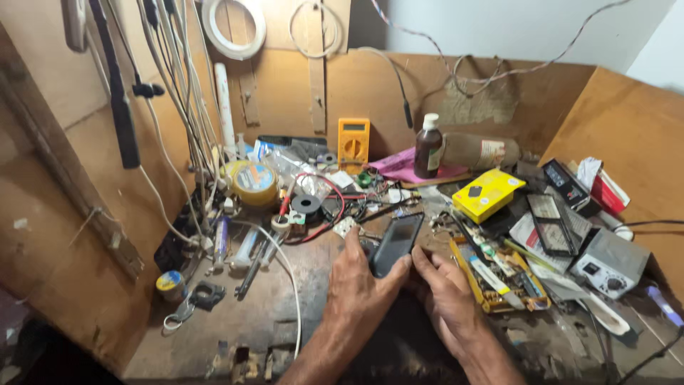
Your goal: The person disassembles a smartphone, removes the back cover, and uses a screwdriver to adjust internal components. They then reassemble the device and test the screen by pressing buttons.
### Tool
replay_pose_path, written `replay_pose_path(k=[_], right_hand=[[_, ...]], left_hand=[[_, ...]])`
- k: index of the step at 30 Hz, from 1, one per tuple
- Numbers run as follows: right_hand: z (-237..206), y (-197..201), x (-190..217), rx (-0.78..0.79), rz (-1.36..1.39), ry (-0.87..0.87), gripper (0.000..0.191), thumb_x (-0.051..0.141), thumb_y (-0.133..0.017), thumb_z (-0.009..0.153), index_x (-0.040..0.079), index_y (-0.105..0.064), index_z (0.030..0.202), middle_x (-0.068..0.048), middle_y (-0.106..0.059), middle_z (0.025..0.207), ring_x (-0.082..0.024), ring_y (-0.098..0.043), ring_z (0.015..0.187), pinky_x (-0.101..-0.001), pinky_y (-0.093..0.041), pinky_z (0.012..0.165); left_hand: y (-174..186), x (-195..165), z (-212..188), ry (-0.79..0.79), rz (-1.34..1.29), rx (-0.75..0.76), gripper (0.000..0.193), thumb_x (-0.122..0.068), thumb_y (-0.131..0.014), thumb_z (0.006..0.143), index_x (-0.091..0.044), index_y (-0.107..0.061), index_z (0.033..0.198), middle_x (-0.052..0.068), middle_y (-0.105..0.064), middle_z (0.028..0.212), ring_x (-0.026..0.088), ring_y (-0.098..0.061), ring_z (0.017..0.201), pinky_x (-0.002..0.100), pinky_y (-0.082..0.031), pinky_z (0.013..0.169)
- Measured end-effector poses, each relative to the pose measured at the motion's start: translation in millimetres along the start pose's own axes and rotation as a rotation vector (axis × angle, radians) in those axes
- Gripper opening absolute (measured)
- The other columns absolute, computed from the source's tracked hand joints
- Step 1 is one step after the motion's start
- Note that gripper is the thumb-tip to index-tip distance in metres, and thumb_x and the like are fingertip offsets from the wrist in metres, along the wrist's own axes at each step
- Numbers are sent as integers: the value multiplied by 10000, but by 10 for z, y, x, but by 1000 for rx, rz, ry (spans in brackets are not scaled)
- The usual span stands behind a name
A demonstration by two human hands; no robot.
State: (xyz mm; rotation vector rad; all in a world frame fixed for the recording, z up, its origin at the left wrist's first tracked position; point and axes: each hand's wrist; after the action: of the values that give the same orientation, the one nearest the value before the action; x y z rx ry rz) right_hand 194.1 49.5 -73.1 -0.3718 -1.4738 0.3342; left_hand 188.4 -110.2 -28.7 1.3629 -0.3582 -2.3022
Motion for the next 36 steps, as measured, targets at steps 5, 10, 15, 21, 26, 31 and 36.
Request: replay_pose_path(k=[5,10,15,21,26,31,36], right_hand=[[1,-23,158,89,28,-78,410,394,-547,1006,20,-679,1111,-82,-728,1058,-191,-663,1009,-405,-501,956],[14,9,144,27,30,-119,398,401,-522,990,56,-682,1107,-65,-732,1064,-178,-661,1021,-398,-486,961],[31,47,71,120,14,-39,415,403,-531,1062,6,-648,1091,-79,-700,1032,-196,-650,1010,-415,-495,971],[42,68,53,65,-3,-122,435,409,-496,958,32,-697,1044,-70,-767,1032,-175,-682,1003,-383,-500,978],[31,182,33,56,163,-90,343,385,-587,1000,58,-662,1072,-51,-693,977,-185,-646,971,-419,-495,972],[18,309,-22,-59,280,-129,299,312,-679,921,72,-674,1098,-31,-707,988,-157,-654,966,-393,-510,970],[15,345,-31,-60,352,-116,281,257,-721,935,61,-660,1126,-43,-716,1002,-168,-671,962,-401,-518,956]], left_hand=[[26,-147,34,265,-94,126,1010,-464,-814,726,12,-373,1499,245,-733,989,375,-741,927,448,-585,783],[51,-222,44,253,-161,121,999,-444,-813,730,31,-358,1481,220,-761,936,337,-772,880,423,-601,775],[57,-207,42,257,-168,121,972,-431,-827,731,20,-392,1474,206,-768,933,323,-774,863,418,-602,752],[48,-196,5,269,-224,152,943,-430,-816,745,22,-396,1459,179,-780,943,290,-795,857,390,-620,747],[12,-224,-38,188,-214,143,963,-427,-835,755,49,-366,1448,199,-756,1037,294,-782,919,384,-621,769],[-33,-280,-86,184,-245,163,984,-418,-837,748,35,-365,1482,205,-742,1095,284,-776,970,371,-624,796],[-79,-254,-139,158,-301,180,938,-424,-822,767,35,-385,1459,192,-750,1095,269,-783,962,358,-628,799]])
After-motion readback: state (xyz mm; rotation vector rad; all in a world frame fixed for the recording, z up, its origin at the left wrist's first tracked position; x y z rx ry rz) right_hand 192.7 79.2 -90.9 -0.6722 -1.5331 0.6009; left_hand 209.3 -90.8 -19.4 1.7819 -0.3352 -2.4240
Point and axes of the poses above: each hand's wrist, its own z-axis towards the middle knuckle, its own y-axis out of the back of the hand, x = y × z
